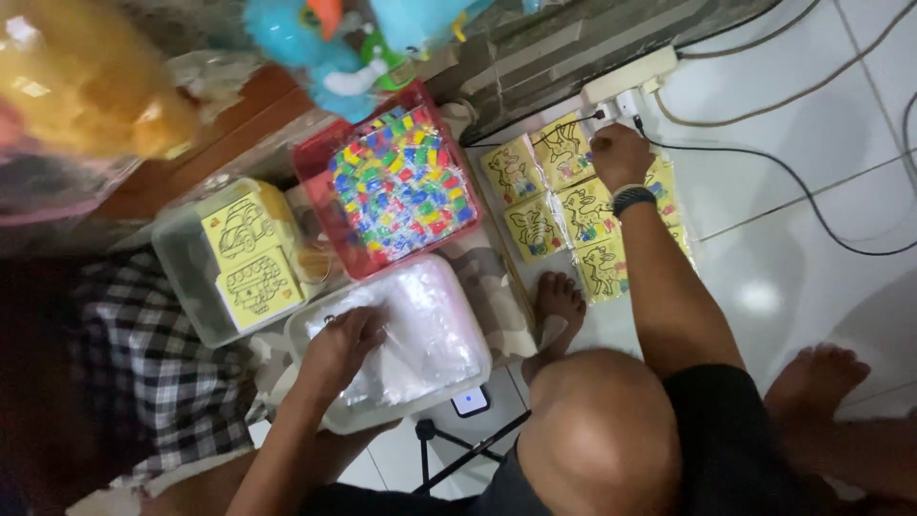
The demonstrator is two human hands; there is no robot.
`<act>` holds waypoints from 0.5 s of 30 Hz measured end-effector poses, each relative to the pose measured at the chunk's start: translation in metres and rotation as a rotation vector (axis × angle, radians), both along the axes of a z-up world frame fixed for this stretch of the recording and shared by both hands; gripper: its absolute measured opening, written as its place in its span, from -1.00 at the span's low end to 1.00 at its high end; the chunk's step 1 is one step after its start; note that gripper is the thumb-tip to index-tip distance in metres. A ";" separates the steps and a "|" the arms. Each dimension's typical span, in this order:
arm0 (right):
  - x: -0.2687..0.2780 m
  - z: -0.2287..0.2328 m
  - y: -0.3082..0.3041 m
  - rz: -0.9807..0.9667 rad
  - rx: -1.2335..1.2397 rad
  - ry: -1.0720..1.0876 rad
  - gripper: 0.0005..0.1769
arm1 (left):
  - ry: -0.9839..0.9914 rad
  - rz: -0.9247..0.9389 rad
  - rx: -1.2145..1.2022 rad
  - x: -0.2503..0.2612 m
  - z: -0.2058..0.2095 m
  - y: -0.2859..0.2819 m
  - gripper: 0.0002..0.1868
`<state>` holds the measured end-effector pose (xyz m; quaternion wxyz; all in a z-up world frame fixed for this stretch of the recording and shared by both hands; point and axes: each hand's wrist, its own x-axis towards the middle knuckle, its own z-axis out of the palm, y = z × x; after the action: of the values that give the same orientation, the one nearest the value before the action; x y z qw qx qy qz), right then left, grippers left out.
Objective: The person places printed cards and small colorful blocks into plastic bags while seated on the floor.
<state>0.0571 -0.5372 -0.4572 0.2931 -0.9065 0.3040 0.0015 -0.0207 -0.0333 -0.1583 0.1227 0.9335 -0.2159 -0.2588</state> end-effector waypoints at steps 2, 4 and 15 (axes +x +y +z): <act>-0.003 0.039 -0.017 0.111 0.019 -0.064 -0.87 | 0.008 0.000 -0.036 0.002 0.002 0.000 -0.71; -0.003 0.085 -0.024 0.234 0.038 -0.127 -0.85 | 0.013 0.011 -0.072 0.000 0.004 0.001 -0.73; -0.026 0.470 0.124 0.663 0.324 -0.581 -0.76 | -0.087 -0.045 -0.163 -0.021 0.017 0.025 -0.89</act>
<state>0.0314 -0.4135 0.0124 0.4877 -0.8600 -0.1008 -0.1115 -0.0421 -0.0078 -0.1412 0.1827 0.9258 -0.2620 -0.2021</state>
